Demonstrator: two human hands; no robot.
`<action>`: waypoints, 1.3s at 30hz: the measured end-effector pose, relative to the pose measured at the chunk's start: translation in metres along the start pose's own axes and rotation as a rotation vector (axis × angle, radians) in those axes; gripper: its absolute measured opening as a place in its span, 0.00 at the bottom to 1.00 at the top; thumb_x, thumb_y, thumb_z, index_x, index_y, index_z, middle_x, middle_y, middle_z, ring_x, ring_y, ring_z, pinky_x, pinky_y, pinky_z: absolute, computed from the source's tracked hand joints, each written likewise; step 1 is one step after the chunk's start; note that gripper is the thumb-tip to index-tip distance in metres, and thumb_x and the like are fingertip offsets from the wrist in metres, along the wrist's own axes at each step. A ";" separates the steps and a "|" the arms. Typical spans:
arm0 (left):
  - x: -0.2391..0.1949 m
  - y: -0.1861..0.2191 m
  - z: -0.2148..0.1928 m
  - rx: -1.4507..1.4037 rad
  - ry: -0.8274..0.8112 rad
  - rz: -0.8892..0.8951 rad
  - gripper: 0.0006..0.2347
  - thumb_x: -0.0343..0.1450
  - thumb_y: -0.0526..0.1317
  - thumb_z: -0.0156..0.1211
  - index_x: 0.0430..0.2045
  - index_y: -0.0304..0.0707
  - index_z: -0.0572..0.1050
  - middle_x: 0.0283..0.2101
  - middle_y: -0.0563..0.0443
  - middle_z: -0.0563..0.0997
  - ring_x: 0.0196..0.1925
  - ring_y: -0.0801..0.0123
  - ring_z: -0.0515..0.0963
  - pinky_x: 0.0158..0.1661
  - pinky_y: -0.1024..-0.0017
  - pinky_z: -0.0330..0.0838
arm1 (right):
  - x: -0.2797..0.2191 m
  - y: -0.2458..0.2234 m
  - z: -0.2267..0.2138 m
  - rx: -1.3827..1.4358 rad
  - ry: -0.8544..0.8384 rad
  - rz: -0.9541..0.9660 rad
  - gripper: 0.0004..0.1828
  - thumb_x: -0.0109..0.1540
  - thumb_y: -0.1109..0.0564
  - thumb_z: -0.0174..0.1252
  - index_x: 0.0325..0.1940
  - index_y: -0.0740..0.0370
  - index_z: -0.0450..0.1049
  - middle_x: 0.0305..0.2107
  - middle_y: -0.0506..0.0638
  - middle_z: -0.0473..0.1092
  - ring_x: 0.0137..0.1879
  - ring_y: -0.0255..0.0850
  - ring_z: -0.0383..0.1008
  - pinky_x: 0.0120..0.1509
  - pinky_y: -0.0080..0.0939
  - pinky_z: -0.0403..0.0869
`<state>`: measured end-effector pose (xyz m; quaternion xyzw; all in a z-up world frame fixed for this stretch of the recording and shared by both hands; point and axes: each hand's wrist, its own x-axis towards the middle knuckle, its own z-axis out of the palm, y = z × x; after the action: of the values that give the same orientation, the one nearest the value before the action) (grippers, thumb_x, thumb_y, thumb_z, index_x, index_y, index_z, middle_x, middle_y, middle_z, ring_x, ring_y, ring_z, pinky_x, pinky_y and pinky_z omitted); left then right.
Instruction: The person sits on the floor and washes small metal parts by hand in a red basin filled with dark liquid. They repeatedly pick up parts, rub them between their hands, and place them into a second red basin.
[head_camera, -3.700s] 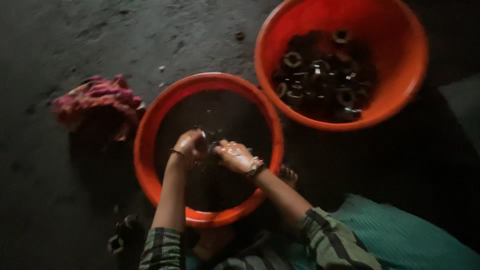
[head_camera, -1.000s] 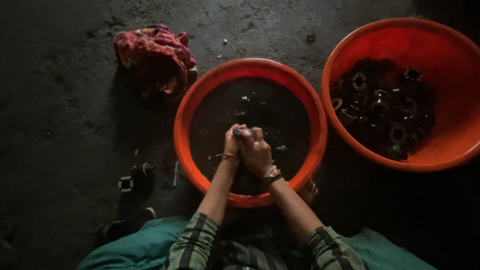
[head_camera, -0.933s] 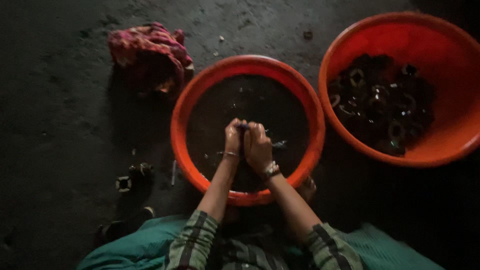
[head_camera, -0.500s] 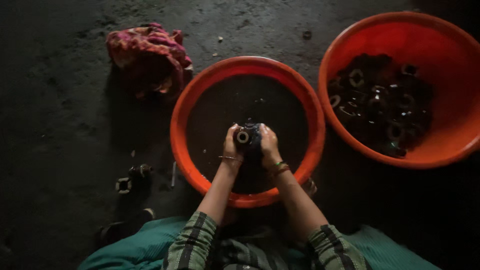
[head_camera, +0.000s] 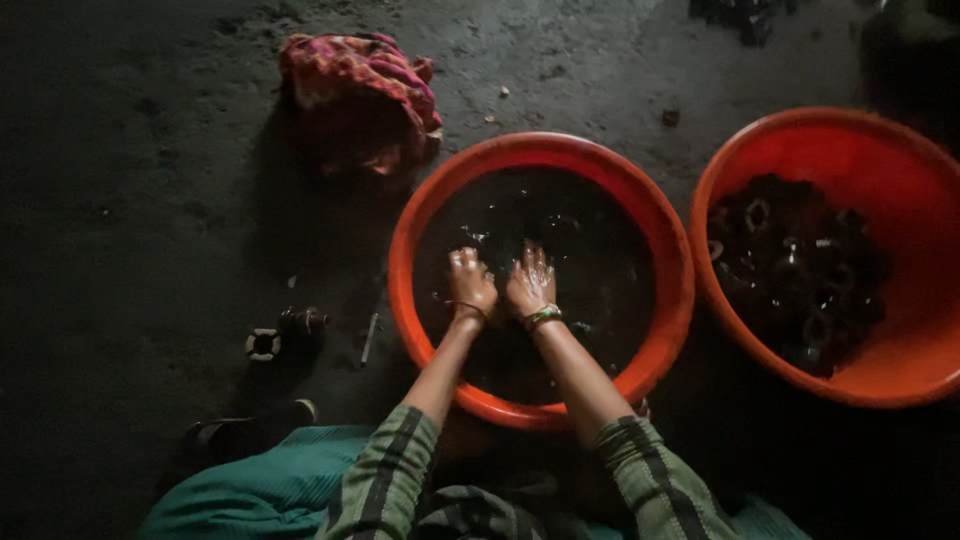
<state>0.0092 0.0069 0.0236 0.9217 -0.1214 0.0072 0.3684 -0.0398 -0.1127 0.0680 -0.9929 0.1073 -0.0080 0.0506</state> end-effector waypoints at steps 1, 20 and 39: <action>0.001 0.001 0.009 0.156 0.027 0.084 0.20 0.61 0.30 0.63 0.48 0.32 0.71 0.56 0.34 0.71 0.57 0.42 0.75 0.53 0.51 0.74 | 0.004 0.000 0.008 -0.082 -0.016 -0.003 0.31 0.56 0.48 0.62 0.59 0.67 0.72 0.65 0.64 0.60 0.74 0.61 0.55 0.74 0.65 0.57; 0.007 -0.016 0.060 -1.445 -0.455 -0.647 0.08 0.74 0.41 0.56 0.32 0.40 0.80 0.33 0.57 0.81 0.35 0.72 0.77 0.36 0.72 0.72 | -0.048 -0.037 -0.119 0.301 0.683 -0.314 0.09 0.60 0.60 0.59 0.45 0.61 0.73 0.39 0.58 0.73 0.41 0.53 0.78 0.44 0.48 0.77; 0.012 0.032 -0.034 -1.615 -0.392 -0.548 0.13 0.69 0.34 0.66 0.45 0.37 0.70 0.39 0.49 0.77 0.37 0.68 0.80 0.39 0.68 0.79 | -0.017 0.012 -0.031 1.172 0.448 0.536 0.22 0.77 0.48 0.47 0.40 0.70 0.71 0.29 0.60 0.67 0.32 0.49 0.63 0.42 0.52 0.67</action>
<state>0.0160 0.0047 0.0714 0.3602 0.0753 -0.3283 0.8700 -0.0600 -0.1237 0.0973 -0.7152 0.3351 -0.2573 0.5568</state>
